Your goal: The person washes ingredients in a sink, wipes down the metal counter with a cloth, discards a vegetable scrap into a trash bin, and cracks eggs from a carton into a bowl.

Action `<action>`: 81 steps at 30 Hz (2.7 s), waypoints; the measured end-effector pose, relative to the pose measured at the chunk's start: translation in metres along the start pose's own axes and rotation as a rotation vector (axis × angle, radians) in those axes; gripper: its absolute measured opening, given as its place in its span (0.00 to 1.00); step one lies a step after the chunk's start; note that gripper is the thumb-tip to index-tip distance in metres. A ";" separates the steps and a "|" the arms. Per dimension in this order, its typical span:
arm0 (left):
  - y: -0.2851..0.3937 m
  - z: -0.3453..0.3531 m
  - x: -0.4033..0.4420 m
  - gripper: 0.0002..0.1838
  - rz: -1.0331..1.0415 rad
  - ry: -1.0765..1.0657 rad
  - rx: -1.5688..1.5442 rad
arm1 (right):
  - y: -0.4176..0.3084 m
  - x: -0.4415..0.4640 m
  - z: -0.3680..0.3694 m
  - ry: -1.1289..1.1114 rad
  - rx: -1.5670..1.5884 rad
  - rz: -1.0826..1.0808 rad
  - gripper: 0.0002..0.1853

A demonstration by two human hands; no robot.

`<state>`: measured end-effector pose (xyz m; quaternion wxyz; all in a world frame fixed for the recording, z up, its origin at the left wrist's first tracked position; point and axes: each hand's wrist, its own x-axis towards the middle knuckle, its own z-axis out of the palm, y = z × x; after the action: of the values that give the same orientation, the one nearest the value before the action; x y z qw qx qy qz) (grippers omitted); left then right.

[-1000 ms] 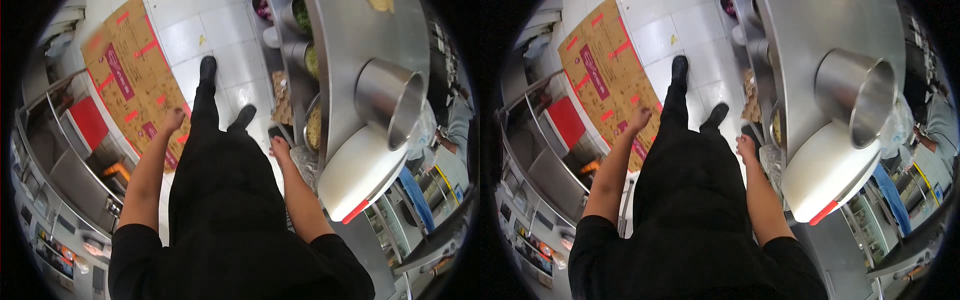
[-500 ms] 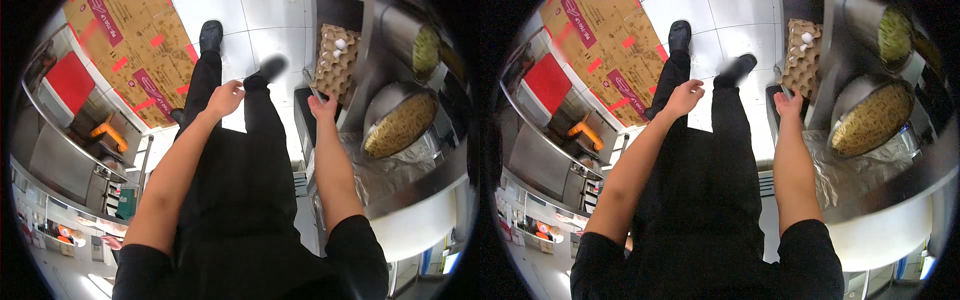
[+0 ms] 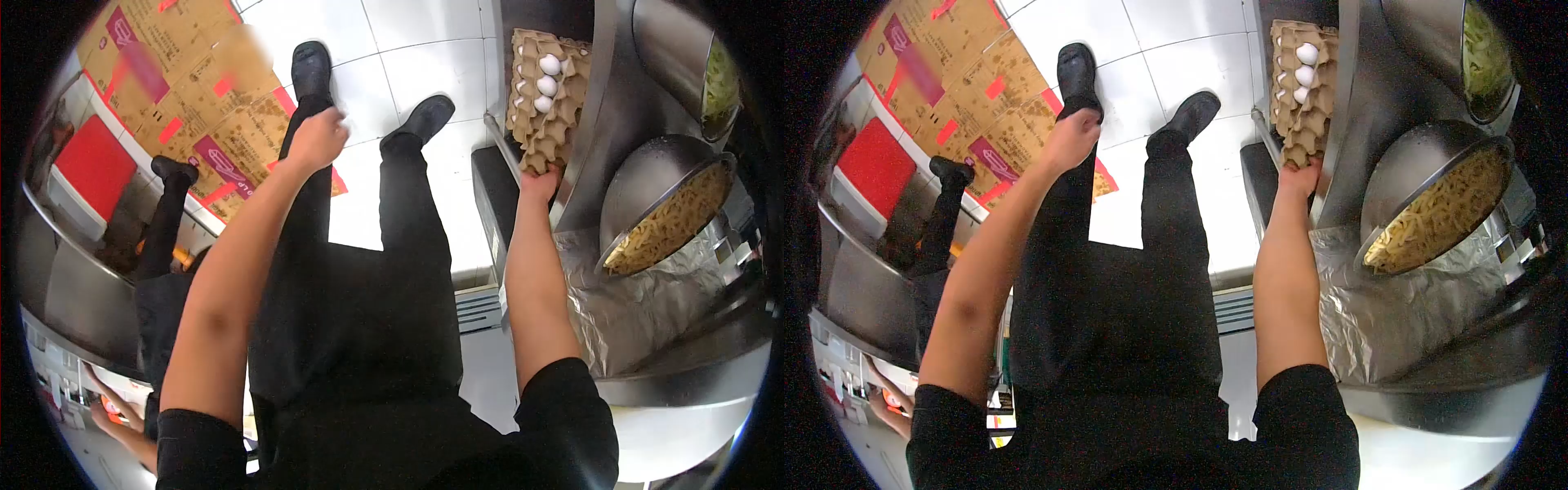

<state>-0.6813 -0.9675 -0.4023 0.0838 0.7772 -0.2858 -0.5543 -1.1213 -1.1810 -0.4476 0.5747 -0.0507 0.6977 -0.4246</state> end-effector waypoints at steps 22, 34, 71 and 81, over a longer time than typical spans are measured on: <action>0.340 0.098 0.256 0.28 0.904 -0.422 0.365 | 0.008 0.022 0.007 -0.226 0.161 0.084 0.39; 0.372 0.129 0.255 0.33 0.451 -0.247 0.126 | -0.010 0.005 0.030 0.018 0.048 0.169 0.35; 0.117 -0.017 0.095 0.39 0.091 -0.100 -0.585 | 0.077 -0.146 0.042 -0.048 -0.167 0.144 0.38; 0.013 -0.106 -0.055 0.28 0.105 0.228 -1.028 | 0.079 -0.257 0.120 -0.437 -0.294 0.168 0.40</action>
<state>-0.6016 -0.9683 -0.3122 0.5123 0.6759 -0.0048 -0.5298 -0.9012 -1.0511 -0.3013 0.7313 -0.1657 0.6130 -0.2487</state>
